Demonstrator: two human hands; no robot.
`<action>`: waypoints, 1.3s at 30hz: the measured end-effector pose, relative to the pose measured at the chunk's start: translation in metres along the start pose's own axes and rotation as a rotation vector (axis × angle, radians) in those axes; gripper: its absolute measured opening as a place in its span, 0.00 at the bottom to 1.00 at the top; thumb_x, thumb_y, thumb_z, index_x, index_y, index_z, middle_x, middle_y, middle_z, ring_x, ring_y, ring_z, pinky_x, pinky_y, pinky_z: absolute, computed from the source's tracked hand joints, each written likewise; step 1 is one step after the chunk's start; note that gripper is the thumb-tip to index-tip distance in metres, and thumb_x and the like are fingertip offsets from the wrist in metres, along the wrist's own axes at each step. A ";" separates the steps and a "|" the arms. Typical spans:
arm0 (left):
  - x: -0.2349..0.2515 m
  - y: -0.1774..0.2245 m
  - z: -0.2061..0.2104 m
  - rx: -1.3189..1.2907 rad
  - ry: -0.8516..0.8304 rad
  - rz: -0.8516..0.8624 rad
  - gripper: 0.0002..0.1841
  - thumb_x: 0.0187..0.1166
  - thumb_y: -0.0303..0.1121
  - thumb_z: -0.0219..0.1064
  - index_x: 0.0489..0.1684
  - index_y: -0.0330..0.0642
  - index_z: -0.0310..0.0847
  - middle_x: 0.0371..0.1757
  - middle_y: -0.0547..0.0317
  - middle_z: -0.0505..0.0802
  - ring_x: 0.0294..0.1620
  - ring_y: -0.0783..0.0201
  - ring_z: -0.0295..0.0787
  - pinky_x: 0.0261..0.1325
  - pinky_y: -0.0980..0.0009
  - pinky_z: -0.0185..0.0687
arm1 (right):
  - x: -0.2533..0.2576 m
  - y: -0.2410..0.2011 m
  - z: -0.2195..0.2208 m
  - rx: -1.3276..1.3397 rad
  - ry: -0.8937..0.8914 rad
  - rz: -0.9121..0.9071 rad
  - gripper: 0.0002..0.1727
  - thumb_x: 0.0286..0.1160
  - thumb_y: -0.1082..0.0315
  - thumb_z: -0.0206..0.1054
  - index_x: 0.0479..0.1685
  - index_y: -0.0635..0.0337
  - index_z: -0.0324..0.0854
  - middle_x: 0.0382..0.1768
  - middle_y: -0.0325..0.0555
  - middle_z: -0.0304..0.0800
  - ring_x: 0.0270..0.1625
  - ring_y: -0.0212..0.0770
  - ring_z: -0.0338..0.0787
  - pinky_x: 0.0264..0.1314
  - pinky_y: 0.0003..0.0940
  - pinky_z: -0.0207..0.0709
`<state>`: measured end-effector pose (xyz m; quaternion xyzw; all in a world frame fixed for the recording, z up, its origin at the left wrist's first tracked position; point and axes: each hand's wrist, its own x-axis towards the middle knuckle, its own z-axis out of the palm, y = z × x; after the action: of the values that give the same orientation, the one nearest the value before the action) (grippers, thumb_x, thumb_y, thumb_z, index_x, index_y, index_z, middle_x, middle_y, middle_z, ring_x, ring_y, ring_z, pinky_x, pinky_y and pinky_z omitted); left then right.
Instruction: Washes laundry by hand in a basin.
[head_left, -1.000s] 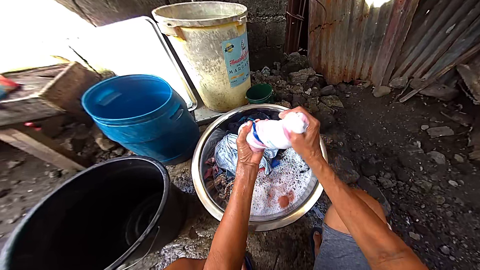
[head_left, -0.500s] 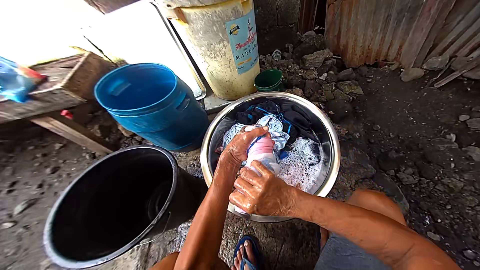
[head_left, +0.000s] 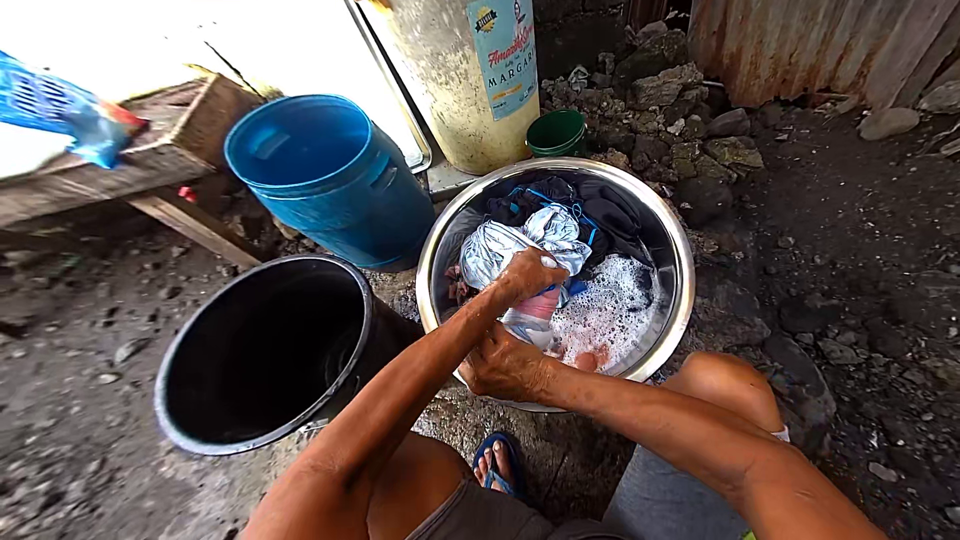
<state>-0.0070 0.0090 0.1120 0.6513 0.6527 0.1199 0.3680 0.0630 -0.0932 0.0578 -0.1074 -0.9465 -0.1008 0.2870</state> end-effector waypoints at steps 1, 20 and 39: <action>0.001 0.003 0.003 0.036 -0.014 -0.007 0.16 0.79 0.42 0.72 0.37 0.35 0.88 0.31 0.44 0.89 0.35 0.50 0.85 0.44 0.47 0.78 | -0.001 -0.002 0.003 0.005 0.005 0.015 0.14 0.80 0.73 0.58 0.40 0.63 0.92 0.43 0.57 0.96 0.52 0.56 0.96 0.56 0.52 0.87; -0.022 -0.099 -0.063 -0.939 0.007 -0.039 0.15 0.87 0.43 0.59 0.53 0.40 0.83 0.36 0.60 0.92 0.33 0.68 0.89 0.37 0.67 0.87 | 0.017 0.039 -0.026 0.343 0.564 0.517 0.17 0.62 0.62 0.71 0.41 0.68 0.91 0.43 0.57 0.95 0.49 0.54 0.95 0.53 0.48 0.88; -0.244 -0.179 -0.199 -0.285 1.170 -0.203 0.25 0.82 0.47 0.67 0.68 0.38 0.76 0.57 0.54 0.87 0.48 0.71 0.83 0.50 0.67 0.81 | -0.062 0.134 0.098 0.630 -0.527 1.307 0.64 0.68 0.62 0.78 0.98 0.55 0.29 0.95 0.68 0.23 0.85 0.73 0.67 0.81 0.61 0.68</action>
<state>-0.2991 -0.1777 0.2167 0.3562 0.7830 0.5083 0.0415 0.0977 0.0503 -0.0398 -0.5782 -0.7119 0.3924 0.0703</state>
